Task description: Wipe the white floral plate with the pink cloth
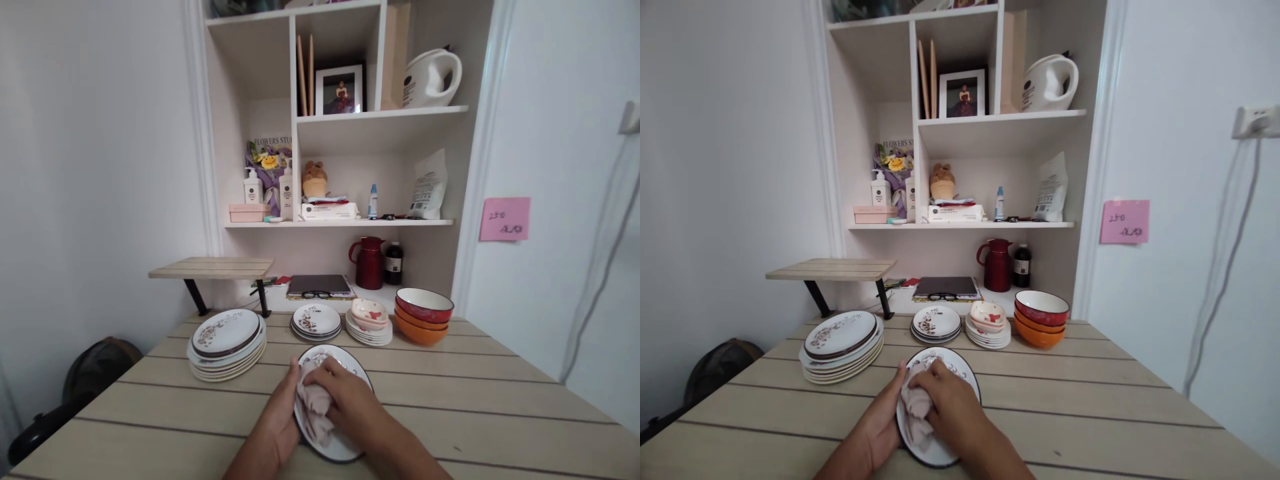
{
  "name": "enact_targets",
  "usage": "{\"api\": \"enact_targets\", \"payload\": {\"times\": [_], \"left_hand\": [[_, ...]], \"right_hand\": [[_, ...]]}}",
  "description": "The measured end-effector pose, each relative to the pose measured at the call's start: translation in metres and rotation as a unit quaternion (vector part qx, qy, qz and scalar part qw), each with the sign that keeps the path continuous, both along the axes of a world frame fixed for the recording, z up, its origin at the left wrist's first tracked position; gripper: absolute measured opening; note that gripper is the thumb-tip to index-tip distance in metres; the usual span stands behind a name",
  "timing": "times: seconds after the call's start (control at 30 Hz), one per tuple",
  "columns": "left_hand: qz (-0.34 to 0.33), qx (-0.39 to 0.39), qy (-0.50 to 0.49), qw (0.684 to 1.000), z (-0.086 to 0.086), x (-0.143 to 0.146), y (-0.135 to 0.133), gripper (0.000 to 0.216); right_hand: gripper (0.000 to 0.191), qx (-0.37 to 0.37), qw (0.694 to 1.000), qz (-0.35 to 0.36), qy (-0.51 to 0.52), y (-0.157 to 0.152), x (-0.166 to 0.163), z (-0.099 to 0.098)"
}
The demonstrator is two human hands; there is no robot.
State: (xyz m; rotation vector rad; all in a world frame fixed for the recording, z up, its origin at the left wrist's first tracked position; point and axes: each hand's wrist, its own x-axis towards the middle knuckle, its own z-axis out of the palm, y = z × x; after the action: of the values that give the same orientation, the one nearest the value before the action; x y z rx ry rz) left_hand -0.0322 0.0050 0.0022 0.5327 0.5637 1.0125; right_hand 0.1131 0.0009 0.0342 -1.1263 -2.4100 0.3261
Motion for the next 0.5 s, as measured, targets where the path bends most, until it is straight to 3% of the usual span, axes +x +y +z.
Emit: {"api": "enact_targets", "payload": {"times": [0.13, 0.27, 0.4, 0.5], "left_hand": [[0.006, -0.004, 0.034, 0.999, 0.003, 0.002, -0.002, 0.072], [0.0, -0.015, 0.059, 0.998, 0.003, 0.001, -0.002, 0.071], [-0.026, 0.009, 0.03, 0.999, -0.002, -0.001, 0.0, 0.069], [-0.046, 0.008, 0.009, 0.999, -0.001, -0.002, 0.0, 0.069]], "right_hand": [[0.041, 0.02, 0.999, -0.048, 0.002, 0.01, 0.014, 0.006], [0.038, -0.036, 0.996, -0.082, -0.017, 0.01, 0.045, 0.008], [0.04, -0.063, 0.996, -0.024, -0.064, -0.006, 0.061, 0.012], [0.04, -0.075, 0.993, 0.021, -0.089, -0.021, 0.046, 0.015]]}}
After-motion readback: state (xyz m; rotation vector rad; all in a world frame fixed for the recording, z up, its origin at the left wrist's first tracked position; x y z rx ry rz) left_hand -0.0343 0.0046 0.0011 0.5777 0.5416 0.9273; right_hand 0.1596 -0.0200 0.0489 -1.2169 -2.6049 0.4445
